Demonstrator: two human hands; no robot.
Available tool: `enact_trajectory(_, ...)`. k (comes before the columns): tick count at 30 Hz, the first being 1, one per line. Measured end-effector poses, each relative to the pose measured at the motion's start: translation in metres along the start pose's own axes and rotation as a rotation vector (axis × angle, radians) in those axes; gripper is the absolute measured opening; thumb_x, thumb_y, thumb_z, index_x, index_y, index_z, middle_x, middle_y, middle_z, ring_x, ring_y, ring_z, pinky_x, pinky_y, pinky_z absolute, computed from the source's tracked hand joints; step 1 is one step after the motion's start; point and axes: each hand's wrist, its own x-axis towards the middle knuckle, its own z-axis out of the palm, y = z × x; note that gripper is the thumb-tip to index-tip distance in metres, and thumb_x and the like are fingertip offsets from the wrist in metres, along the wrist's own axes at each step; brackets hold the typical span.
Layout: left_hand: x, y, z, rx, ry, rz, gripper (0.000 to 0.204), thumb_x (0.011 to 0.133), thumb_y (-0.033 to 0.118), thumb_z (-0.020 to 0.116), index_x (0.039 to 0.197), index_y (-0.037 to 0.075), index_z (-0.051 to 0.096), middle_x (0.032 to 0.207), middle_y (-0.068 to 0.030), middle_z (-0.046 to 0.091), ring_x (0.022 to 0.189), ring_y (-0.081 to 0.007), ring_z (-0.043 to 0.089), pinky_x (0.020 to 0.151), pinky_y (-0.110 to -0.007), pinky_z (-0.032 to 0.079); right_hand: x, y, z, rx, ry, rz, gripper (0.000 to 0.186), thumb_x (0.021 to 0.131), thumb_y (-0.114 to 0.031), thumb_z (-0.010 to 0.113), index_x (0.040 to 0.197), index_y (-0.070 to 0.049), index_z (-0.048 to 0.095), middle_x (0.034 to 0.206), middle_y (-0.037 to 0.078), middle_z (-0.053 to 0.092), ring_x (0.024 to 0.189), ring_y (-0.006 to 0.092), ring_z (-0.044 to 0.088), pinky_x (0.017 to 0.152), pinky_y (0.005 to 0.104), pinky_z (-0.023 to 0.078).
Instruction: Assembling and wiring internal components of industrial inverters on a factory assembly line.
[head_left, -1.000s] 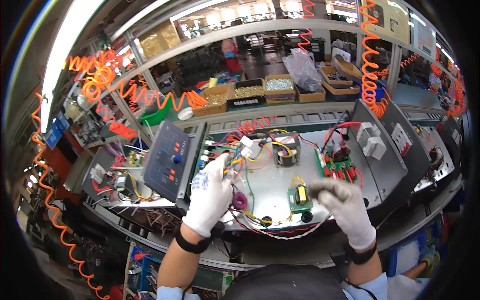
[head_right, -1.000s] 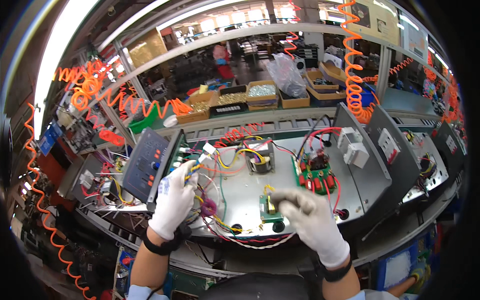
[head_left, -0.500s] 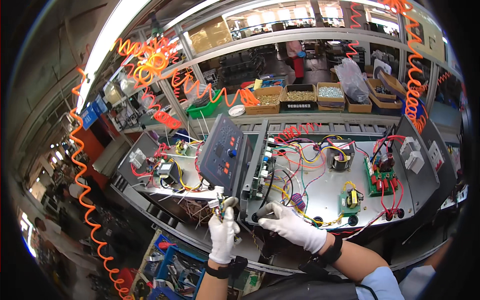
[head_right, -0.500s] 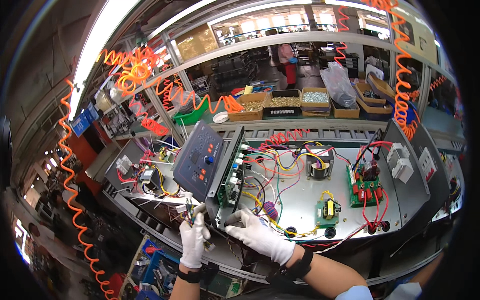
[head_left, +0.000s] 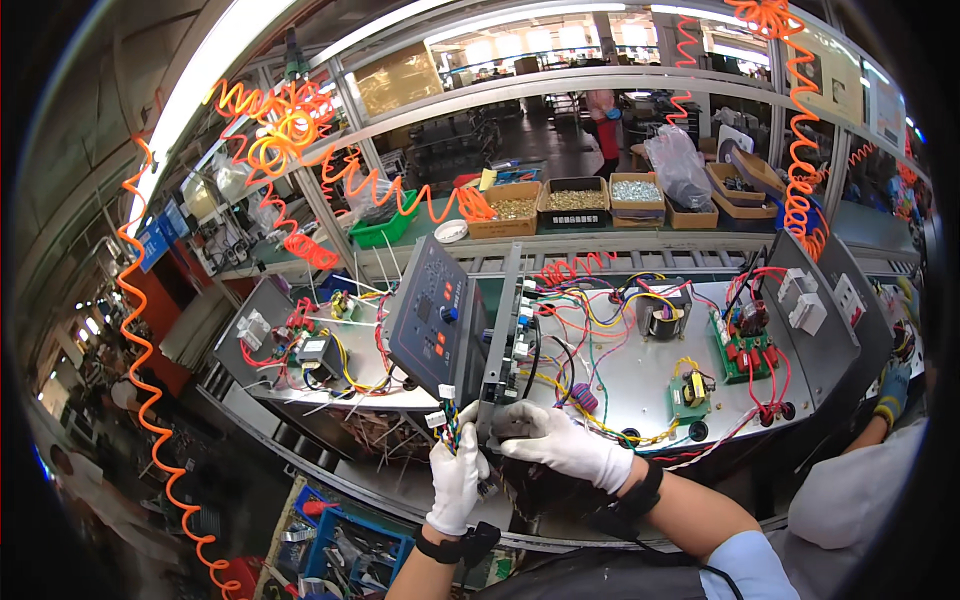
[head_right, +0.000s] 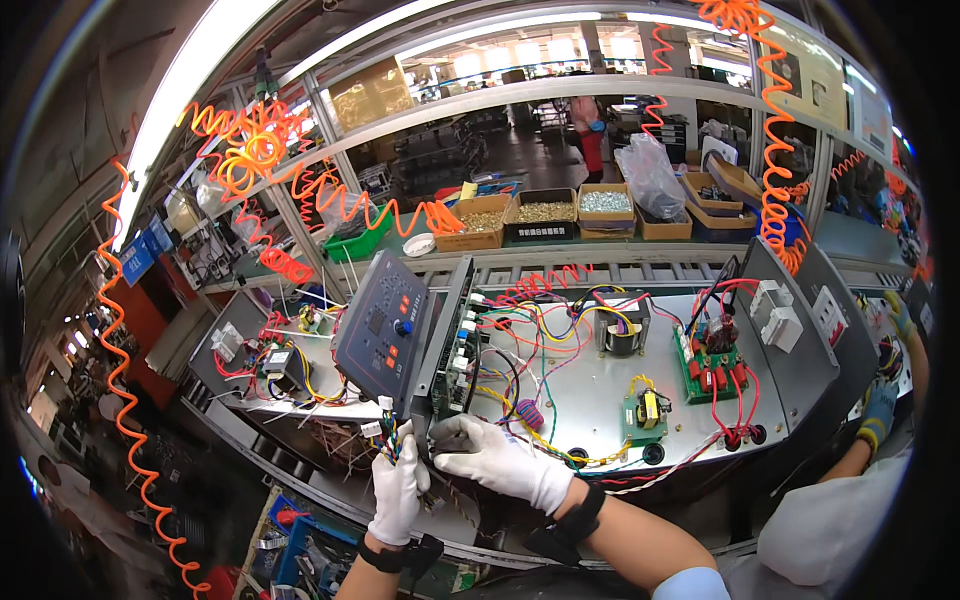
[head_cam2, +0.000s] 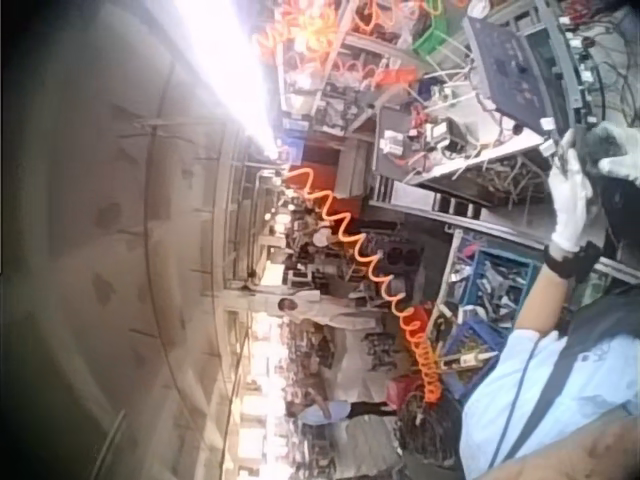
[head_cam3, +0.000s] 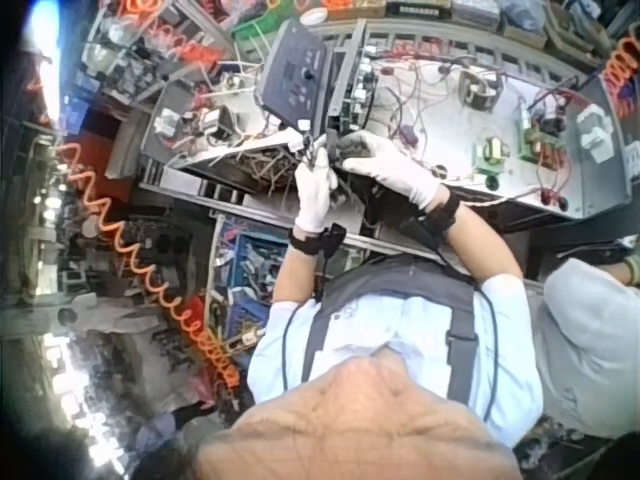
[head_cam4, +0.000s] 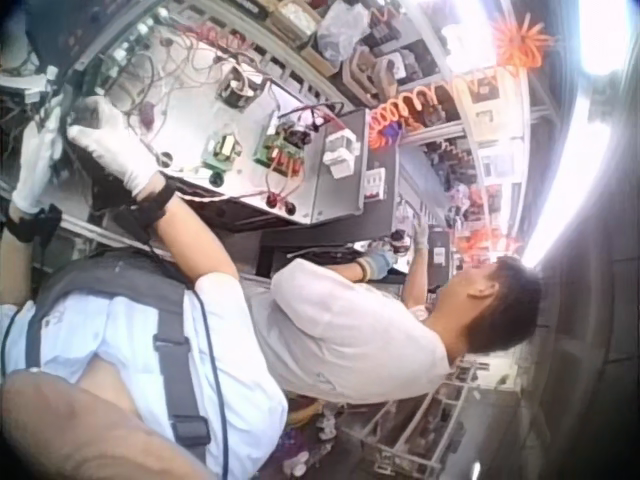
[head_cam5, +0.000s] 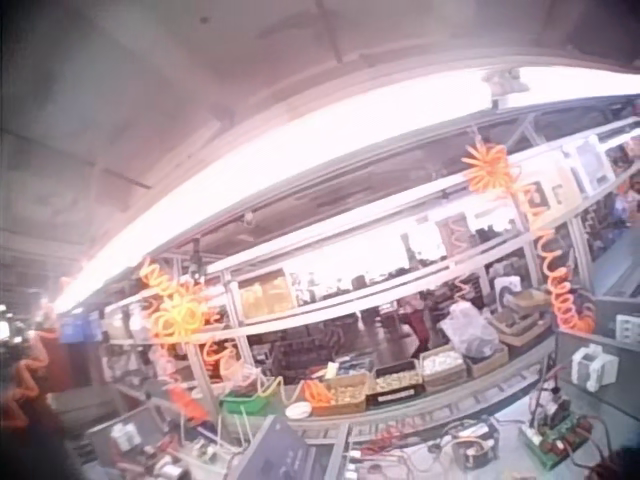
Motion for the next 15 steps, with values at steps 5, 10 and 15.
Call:
enact_trajectory(5,-0.035,0.026,0.001,-0.068,0.095,0.095,0.034,0.102,0.032,0.044,0.105,0.002,0.06,0.063,0.0023,0.053,0.043,-0.0013,0.039,0.041,-0.018,0.028,-0.054,-0.035,-0.008,-0.303,0.164,-0.019,0.04,0.094,-0.023,0.056,0.124,0.002,0.053,0.117,0.015,0.061,0.111,0.0222,0.058,0.097,0.0324,0.044)
enact_trajectory(10,-0.053,0.053,0.053,-0.013,-0.475,-0.457,0.037,0.101,0.032,0.045,0.086,0.004,0.063,0.058,0.0032,0.053,0.043,-0.0026,0.043,0.041,-0.022,0.032,-0.1,-0.028,-0.01,-0.284,0.246,-0.16,0.046,0.097,-0.024,0.055,0.134,0.002,0.047,0.11,0.008,0.063,0.1,0.0132,0.06,0.089,0.0276,0.047)
enact_trajectory(15,-0.041,-0.06,0.06,-0.318,-0.606,-0.668,0.025,0.101,0.022,0.045,0.105,0.004,0.061,0.082,-0.0002,0.061,0.058,-0.0052,0.052,0.052,-0.021,0.042,-0.12,-0.041,-0.023,0.374,0.388,-0.017,0.03,0.099,-0.023,0.051,0.117,0.001,0.055,0.092,0.008,0.065,0.084,0.0166,0.063,0.078,0.0327,0.052)
